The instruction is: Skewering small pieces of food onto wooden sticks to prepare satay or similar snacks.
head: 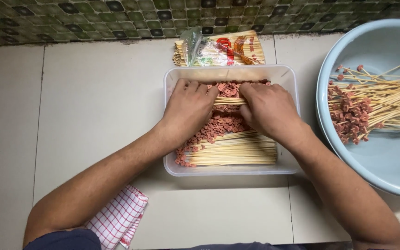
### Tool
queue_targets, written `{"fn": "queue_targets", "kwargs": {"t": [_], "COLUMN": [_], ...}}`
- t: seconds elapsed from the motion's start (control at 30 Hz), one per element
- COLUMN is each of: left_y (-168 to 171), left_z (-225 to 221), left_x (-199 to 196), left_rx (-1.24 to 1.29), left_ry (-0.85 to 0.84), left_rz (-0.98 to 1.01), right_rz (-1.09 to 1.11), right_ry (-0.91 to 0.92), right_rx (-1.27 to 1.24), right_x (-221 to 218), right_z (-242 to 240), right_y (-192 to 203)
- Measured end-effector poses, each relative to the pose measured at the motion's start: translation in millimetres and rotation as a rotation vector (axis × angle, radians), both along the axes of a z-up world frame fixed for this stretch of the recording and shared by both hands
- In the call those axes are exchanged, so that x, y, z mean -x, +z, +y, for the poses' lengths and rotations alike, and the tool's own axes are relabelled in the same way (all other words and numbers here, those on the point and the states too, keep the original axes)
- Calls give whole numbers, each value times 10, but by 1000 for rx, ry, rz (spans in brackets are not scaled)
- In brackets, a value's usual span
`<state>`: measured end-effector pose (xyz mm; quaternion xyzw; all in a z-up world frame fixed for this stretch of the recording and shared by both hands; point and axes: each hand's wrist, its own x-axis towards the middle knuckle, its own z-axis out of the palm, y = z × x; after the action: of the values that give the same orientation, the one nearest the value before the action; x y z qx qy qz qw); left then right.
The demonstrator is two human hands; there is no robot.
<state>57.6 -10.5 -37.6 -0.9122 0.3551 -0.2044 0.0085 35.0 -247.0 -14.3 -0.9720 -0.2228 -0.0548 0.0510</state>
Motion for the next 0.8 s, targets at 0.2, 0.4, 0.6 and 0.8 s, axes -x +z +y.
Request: {"fn": "queue_targets", "kwargs": {"t": [0.2,0.4,0.6,0.8], "left_y": [180,320,482,614], "left_z": [-21,-153,-421,-784], "left_x": [181,440,624,804], "left_rx": [-16,-2,13,12], "left_ry": [-30,-49,-36,-55], "left_rz": [-32,-7,5,38], "right_rz": [3,-3,-84,-165], "right_ry": [22,24,95,113], "right_rx": [9,-46,-16,-20], "right_x": [157,490,699,904], "right_z": [-126,-274,-568,-981], "right_y": [93,260,473,518]}}
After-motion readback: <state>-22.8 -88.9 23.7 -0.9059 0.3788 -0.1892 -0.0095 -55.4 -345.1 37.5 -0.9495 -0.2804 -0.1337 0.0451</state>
